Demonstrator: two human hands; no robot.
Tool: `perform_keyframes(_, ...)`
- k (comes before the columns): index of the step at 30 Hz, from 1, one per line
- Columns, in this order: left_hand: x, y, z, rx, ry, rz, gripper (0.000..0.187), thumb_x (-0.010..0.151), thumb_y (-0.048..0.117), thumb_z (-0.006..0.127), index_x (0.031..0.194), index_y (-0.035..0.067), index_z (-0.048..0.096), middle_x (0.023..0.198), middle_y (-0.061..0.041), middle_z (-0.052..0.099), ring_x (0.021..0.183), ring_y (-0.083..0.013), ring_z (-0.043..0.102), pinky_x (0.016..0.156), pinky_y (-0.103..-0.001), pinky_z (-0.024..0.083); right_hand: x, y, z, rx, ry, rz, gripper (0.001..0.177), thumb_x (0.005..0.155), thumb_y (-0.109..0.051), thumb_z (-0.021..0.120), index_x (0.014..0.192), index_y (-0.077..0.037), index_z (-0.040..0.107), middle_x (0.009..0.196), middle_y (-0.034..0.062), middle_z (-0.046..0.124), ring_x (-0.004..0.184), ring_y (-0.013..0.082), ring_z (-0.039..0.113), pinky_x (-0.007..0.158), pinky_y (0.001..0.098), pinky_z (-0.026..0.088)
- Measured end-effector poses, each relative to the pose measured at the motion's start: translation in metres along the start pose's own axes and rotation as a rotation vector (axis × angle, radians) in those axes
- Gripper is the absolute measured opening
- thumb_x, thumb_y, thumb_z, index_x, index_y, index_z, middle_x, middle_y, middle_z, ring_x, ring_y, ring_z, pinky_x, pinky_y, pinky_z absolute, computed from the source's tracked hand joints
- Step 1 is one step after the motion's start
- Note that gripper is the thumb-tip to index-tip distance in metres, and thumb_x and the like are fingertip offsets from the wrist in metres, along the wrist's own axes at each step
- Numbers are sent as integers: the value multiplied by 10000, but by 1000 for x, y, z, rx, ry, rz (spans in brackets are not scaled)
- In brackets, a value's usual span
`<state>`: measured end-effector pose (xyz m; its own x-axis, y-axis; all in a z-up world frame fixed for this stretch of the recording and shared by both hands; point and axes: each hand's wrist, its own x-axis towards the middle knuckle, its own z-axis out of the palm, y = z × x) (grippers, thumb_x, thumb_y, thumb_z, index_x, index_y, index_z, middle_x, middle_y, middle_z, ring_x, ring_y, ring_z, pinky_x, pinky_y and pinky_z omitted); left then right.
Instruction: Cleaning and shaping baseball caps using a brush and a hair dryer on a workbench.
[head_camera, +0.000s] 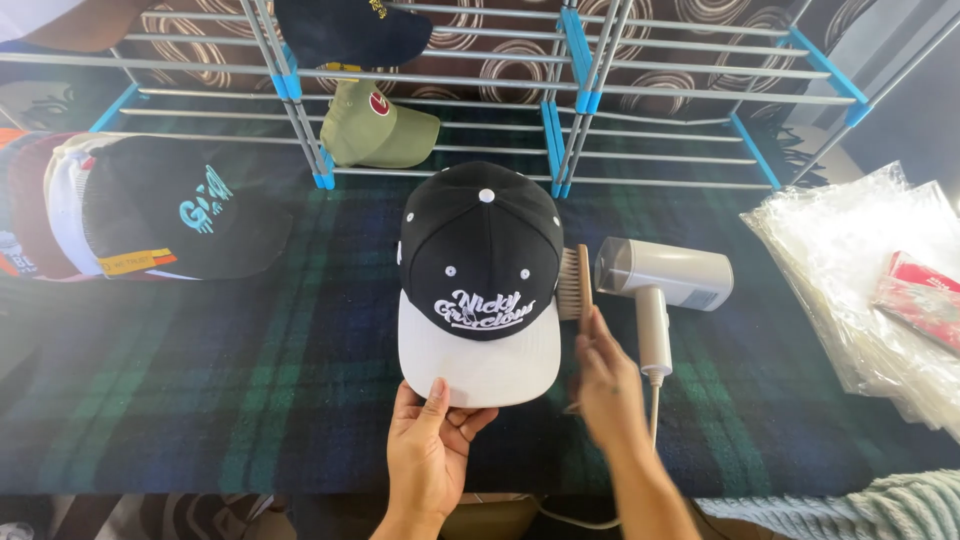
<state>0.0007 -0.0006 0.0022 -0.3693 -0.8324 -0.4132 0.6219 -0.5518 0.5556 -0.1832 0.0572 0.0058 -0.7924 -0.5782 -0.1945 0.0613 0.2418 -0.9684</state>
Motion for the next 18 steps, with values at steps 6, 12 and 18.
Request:
perform_keyframes(6,-2,0,2,3,-2,-3,484,899,148,584,1372,93,495,1399,-171,634,1098,-414,662,844,-557,580,45,-78,-25,-178,0,-455,508,1048,-229,538,1543,-115,532,970,13,582,713,151,562,569,321,456)
perform_keyframes(12,1,-3,-3,-2,-5,4,466,931,146,560,1389,87,496,1344,-191,650,1030,-411,665,850,-566,576,89,-106,-10,27,-251,0,420,1025,-300,545,1420,-214,658,775,54,544,522,146,373,448,262,244)
perform_keyframes(18,1,0,-1,9,-7,-6,508,916,141,573,1414,88,487,1352,-183,646,1070,-383,663,841,-562,587,93,-115,-17,-442,-183,105,456,1014,-179,484,1437,-240,640,1034,139,699,746,276,628,682,419,560)
